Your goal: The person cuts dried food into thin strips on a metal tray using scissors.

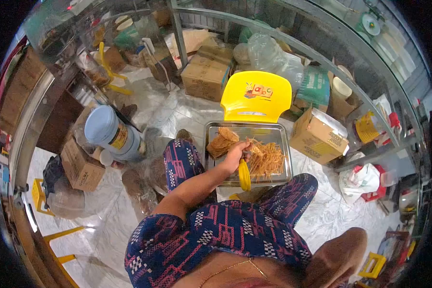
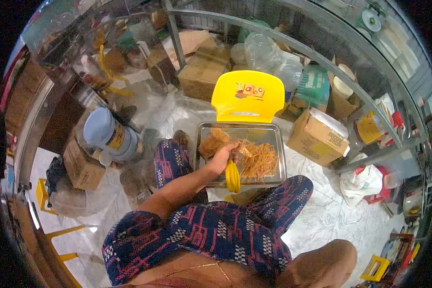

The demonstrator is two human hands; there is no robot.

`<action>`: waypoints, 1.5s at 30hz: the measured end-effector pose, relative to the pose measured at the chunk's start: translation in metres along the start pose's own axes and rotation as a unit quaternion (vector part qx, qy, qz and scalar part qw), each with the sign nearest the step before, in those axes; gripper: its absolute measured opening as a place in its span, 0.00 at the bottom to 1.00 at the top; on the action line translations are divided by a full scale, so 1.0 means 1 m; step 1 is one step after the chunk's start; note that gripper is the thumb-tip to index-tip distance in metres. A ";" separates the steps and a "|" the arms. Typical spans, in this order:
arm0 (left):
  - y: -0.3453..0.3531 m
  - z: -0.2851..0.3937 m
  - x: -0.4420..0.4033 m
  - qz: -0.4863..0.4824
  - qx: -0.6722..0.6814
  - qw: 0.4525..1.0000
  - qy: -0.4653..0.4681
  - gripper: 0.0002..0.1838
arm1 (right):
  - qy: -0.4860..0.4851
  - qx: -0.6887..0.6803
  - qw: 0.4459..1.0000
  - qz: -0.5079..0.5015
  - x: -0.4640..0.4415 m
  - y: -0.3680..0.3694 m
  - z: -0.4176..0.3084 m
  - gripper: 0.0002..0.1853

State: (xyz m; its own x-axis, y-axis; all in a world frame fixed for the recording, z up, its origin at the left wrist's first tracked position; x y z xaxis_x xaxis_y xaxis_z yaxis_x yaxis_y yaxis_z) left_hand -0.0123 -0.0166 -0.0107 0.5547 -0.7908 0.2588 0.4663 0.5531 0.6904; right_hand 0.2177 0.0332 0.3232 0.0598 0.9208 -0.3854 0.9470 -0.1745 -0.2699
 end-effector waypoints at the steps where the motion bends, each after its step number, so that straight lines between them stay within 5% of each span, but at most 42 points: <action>1: 0.001 -0.001 0.000 0.030 0.010 0.999 -0.017 0.08 | 0.013 0.001 1.000 0.006 -0.007 -0.004 0.001 0.12; 31: -0.002 -0.002 -0.005 0.008 0.007 1.000 -0.005 0.08 | 0.352 -0.106 0.924 0.106 -0.015 -0.014 -0.044 0.31; 38: 0.004 0.001 -0.001 0.007 0.027 1.000 -0.010 0.09 | 0.280 -0.173 0.944 0.015 -0.005 0.008 -0.034 0.21; 40: 0.002 -0.001 -0.002 0.002 0.015 1.000 -0.006 0.09 | 0.130 -0.090 0.954 0.256 -0.008 -0.005 -0.052 0.27; 41: 0.000 -0.001 -0.002 -0.002 0.002 1.000 -0.001 0.09 | 0.130 -0.090 0.953 0.257 -0.011 -0.012 -0.052 0.27; 43: 0.000 -0.001 -0.004 -0.002 0.001 1.000 -0.002 0.09 | 0.415 -0.245 0.873 0.072 -0.015 -0.015 -0.041 0.24; 45: -0.001 -0.003 -0.003 -0.003 -0.001 1.000 -0.008 0.09 | 0.402 -0.199 0.888 0.101 -0.013 -0.010 -0.036 0.22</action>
State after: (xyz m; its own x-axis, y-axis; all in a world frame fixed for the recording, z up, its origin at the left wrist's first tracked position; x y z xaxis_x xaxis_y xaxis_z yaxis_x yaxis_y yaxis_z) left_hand -0.0121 -0.0142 -0.0143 0.5405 -0.7981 0.2662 0.4705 0.5491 0.6908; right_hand 0.2194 0.0357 0.3629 0.2950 0.8646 0.4068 0.9186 -0.3738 0.1283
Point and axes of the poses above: each hand's wrist, its own x-axis away from the middle knuckle, its own y-axis out of the palm, z = x × y, the point moved 2 cm from there along -x, towards the middle knuckle, and after that the axes turned 10 degrees about -z, right-handed, at the moved point
